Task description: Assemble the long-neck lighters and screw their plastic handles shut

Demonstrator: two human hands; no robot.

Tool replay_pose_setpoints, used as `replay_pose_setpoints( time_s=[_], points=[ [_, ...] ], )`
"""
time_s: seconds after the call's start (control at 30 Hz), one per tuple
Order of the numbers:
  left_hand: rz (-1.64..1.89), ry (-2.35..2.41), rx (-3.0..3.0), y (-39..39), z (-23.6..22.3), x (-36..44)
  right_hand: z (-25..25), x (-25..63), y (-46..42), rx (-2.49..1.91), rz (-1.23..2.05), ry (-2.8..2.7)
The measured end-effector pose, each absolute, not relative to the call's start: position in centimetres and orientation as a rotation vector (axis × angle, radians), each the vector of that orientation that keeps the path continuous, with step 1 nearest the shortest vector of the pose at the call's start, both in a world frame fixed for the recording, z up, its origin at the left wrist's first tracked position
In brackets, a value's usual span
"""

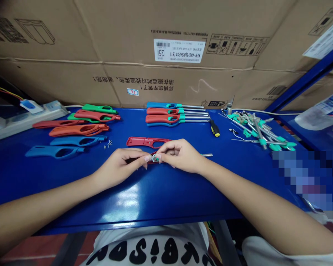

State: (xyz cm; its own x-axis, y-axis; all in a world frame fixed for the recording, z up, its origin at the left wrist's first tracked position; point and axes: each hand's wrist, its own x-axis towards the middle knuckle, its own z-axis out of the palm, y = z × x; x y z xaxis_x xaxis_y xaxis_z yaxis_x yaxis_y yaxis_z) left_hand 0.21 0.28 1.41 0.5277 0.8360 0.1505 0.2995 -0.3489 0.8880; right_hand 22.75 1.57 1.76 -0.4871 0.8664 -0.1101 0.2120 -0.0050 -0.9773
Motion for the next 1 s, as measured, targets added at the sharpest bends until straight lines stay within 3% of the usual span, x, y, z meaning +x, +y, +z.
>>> replay_pose_setpoints(
  time_s=[0.67, 1.0],
  points=[
    [0.756, 0.927, 1.976, 0.5, 1.8, -0.7, 1.8, 23.0, 1.7, -1.053, 1.519, -1.815],
    [0.718, 0.974, 2.427, 1.4, 2.1, -2.1, 1.8, 23.6, 1.9, -1.115, 1.554, -1.781]
  ],
)
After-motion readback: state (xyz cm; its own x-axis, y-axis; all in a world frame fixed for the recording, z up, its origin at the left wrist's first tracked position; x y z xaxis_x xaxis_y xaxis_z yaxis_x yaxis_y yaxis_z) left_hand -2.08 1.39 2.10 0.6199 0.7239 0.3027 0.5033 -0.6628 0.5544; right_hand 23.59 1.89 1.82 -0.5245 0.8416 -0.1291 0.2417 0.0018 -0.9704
